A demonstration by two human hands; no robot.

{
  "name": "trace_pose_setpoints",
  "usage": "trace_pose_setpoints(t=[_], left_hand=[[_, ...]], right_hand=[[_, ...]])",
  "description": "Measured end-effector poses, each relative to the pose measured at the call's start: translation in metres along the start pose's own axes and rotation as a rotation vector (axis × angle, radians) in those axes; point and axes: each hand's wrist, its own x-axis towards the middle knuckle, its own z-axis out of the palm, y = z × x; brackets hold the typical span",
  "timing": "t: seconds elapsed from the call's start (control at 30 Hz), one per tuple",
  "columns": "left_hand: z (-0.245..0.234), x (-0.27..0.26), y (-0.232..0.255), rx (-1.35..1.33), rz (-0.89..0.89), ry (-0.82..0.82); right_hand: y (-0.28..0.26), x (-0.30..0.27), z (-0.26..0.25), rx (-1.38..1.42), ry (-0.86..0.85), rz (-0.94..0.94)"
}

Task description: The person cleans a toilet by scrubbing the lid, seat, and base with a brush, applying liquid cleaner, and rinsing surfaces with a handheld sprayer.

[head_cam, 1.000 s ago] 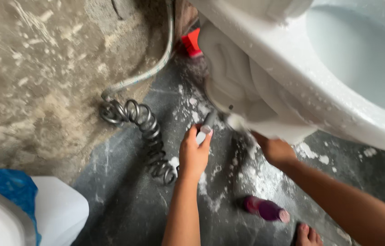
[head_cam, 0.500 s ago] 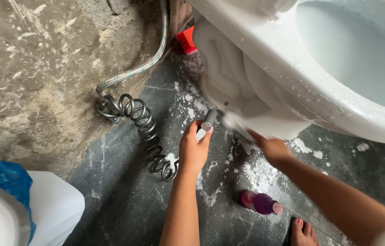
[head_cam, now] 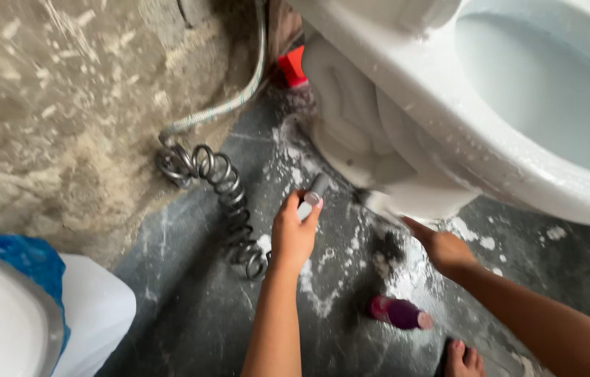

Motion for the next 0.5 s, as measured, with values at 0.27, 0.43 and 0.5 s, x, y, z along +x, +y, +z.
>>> trace_pose_setpoints(t=[0.27,0.43,0.5], left_hand=[[0.005,0.005,-0.013,0.077,0.045,0.032],[0.001,0.004,-0.008,0.045,-0.039,-0.044],[-0.001,0.01,-0.01,0.033,0.017,-0.02]], right_hand=[[-0.118,0.212,-0.001,0.252,0.435,-0.381],[-0.02,0.144,0.053,0.842,0.327,-0.345],[0.012,0.094,0.053,0.461,0.305,-0.206]])
